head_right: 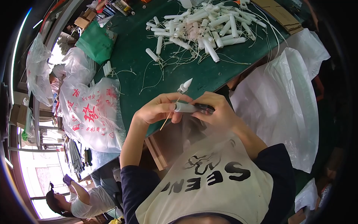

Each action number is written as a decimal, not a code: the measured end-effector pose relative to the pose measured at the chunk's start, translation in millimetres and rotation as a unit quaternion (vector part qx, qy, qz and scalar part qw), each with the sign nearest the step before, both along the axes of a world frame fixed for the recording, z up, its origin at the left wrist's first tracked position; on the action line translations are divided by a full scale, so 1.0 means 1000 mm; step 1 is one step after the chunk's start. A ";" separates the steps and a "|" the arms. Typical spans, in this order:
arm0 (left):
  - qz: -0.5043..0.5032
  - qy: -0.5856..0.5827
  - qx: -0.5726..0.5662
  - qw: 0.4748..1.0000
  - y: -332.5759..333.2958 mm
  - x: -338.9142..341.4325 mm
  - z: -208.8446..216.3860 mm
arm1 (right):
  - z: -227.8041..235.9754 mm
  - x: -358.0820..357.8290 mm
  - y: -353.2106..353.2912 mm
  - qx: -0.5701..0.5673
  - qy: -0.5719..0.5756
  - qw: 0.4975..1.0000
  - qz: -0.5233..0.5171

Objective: Assembling small electronic or plastic components at a workbench and placing them into bags.

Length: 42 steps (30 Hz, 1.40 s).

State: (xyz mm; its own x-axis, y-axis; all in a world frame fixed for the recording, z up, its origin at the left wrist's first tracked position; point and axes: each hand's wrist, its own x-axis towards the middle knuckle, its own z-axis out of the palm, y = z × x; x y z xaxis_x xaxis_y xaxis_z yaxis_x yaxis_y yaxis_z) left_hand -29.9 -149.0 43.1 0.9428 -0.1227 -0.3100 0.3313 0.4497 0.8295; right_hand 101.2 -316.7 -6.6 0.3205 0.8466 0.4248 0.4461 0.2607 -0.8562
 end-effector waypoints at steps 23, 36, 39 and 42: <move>0.002 0.016 0.177 0.984 -0.001 -0.021 0.020 | 0.007 0.047 -0.010 -0.165 0.189 0.957 0.144; 0.004 0.023 0.160 0.987 0.002 -0.020 0.020 | 0.011 0.047 -0.006 -0.205 0.090 0.969 0.104; 0.001 0.027 0.167 0.986 0.003 -0.020 0.020 | 0.012 0.042 -0.002 -0.153 0.136 0.974 0.096; 0.005 0.032 0.154 0.988 0.004 -0.020 0.019 | 0.014 0.037 0.004 -0.157 0.135 0.972 0.110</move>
State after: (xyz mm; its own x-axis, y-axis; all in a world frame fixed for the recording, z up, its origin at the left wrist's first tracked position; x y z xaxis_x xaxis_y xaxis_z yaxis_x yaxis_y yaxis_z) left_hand -49.4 -145.2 62.0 0.9211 -0.0052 -0.3894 0.3837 0.1831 0.9051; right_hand 137.8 -313.0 7.4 0.1813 0.9816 0.0597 0.1578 0.0308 -0.9870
